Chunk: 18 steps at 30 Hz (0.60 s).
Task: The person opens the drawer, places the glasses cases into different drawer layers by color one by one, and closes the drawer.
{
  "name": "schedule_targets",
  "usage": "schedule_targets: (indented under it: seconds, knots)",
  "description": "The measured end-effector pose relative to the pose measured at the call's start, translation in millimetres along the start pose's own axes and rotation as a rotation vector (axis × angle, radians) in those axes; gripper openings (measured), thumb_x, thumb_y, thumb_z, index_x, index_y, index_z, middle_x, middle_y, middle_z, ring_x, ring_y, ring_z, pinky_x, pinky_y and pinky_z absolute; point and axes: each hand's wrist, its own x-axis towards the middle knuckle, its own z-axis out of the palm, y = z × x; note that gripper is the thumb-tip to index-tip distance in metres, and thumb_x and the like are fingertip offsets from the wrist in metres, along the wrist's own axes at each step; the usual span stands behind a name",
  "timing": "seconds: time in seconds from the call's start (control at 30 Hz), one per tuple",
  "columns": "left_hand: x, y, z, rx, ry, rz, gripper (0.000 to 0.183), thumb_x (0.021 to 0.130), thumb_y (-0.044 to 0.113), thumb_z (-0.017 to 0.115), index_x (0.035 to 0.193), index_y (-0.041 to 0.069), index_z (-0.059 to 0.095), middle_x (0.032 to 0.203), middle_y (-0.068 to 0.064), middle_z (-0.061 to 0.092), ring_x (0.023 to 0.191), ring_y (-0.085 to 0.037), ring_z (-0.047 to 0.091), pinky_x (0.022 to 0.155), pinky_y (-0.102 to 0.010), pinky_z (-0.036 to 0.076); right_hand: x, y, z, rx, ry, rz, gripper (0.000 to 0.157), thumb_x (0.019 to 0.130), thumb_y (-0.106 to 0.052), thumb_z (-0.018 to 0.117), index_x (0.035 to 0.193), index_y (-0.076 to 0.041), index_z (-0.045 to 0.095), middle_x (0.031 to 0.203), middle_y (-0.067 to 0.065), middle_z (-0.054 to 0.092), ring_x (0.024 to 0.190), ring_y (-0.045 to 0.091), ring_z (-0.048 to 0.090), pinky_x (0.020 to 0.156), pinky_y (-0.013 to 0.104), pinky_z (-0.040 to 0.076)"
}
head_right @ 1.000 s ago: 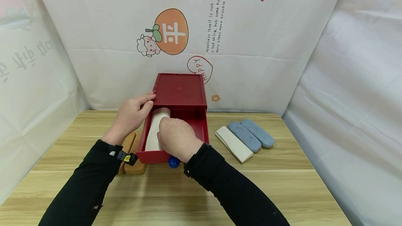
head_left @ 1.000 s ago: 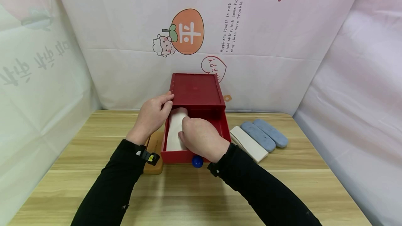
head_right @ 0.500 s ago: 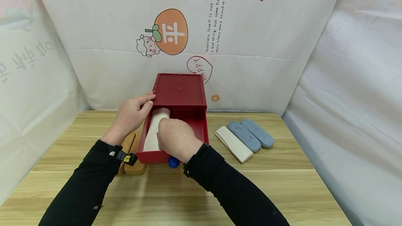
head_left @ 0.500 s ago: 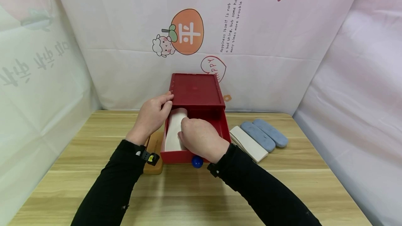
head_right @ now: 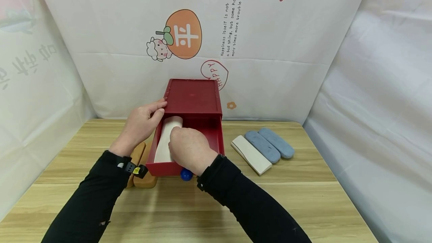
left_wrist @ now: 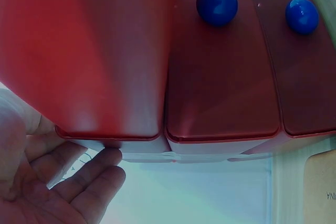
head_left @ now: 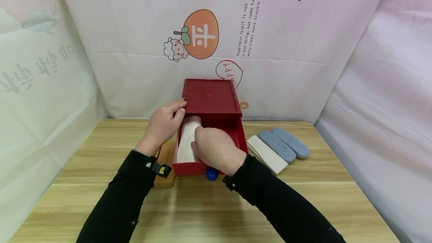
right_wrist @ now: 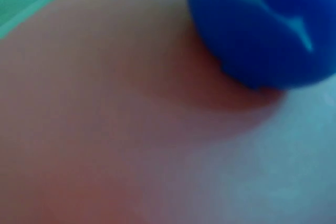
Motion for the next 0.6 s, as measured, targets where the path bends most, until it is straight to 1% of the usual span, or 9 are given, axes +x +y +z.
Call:
schedule_targets:
  seconds: [0.1,0.2,0.43,0.57,0.6]
  knots:
    - [-0.7,0.4,-0.2,-0.002,-0.002,0.004,0.044,0.102,0.029,0.042,0.137,0.007,0.058,0.144,-0.006,0.052,0.133,-0.018,0.044,0.102,-0.043,0.046,-0.1,-0.1,-0.3,0.035,-0.002,0.017,0.034,0.096,-0.037,0.056,0.102,-0.004,0.066,0.064,-0.001,0.057,0.051,0.010,0.052,0.067,0.028,0.058]
    - [-0.6,-0.2,0.0,-0.003,-0.003,0.006,0.044,0.102,0.029,0.042,0.137,0.007,0.058,0.144,-0.006,0.052,0.133,-0.019,0.044,0.102,-0.043,0.045,-0.4,0.1,-0.4,0.050,0.015,0.027,0.034,0.096,-0.037,0.056,0.101,-0.005,0.067,0.063,-0.002,0.057,0.051,0.010,0.051,0.067,0.028,0.058]
    - [-0.6,0.3,0.0,0.003,-0.002,0.009,0.043,0.102,0.028,0.042,0.136,0.006,0.058,0.144,-0.007,0.052,0.133,-0.019,0.045,0.100,-0.043,0.047,-1.7,1.8,-0.2,0.083,0.054,0.048,0.031,0.095,-0.038,0.057,0.095,-0.007,0.065,0.058,-0.004,0.053,0.050,0.009,0.051,0.060,0.027,0.057]
    - [-0.6,0.9,0.0,0.005,-0.003,0.007,0.043,0.102,0.027,0.042,0.136,0.006,0.058,0.144,-0.007,0.052,0.133,-0.019,0.044,0.102,-0.043,0.045,-3.8,3.4,-1.2,0.107,0.073,0.068,0.032,0.094,-0.039,0.057,0.100,-0.009,0.065,0.061,-0.005,0.054,0.052,0.008,0.051,0.059,0.029,0.057]
    - [-0.5,1.1,-0.1,0.003,-0.004,0.005,0.043,0.102,0.027,0.042,0.136,0.006,0.058,0.144,-0.007,0.052,0.133,-0.019,0.044,0.101,-0.043,0.046,-4.4,3.7,-1.5,0.108,0.080,0.073,0.032,0.094,-0.040,0.057,0.102,-0.009,0.066,0.061,-0.005,0.055,0.053,0.008,0.051,0.058,0.030,0.057]
